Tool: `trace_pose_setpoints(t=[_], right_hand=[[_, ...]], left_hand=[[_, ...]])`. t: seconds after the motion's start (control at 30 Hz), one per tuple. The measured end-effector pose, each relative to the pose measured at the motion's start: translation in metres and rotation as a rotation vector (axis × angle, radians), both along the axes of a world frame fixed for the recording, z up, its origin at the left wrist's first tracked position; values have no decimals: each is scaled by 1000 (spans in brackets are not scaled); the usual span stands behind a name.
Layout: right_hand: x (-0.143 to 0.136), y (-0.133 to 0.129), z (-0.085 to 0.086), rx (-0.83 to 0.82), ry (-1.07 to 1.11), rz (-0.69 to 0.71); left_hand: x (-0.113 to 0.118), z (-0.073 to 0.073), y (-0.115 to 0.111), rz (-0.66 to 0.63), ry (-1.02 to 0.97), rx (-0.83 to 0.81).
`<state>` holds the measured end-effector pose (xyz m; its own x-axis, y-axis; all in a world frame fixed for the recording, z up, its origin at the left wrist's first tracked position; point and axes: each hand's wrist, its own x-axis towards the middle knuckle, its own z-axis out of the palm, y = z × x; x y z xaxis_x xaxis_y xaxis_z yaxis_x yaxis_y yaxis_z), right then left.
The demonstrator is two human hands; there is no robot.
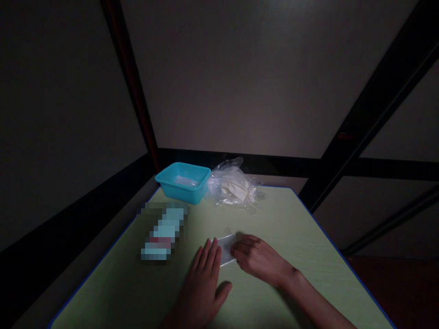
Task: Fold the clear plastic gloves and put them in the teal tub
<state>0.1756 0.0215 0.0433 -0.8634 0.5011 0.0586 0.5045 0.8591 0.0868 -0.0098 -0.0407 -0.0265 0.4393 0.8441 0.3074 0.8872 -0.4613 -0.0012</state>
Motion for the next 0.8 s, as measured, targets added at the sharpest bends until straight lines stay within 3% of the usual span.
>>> trace_pose_setpoints(t=[0.3,0.63,0.8], right_hand=[[-2,0,-17,94,69,20],[3,5,-11,49,24,75],[4,8,-15,-13,77,40]], left_hand=[[0,-4,0,5,-22,-5],[0,-1,1,-10,-12,24],[0,4,0,-12,-17,-1]])
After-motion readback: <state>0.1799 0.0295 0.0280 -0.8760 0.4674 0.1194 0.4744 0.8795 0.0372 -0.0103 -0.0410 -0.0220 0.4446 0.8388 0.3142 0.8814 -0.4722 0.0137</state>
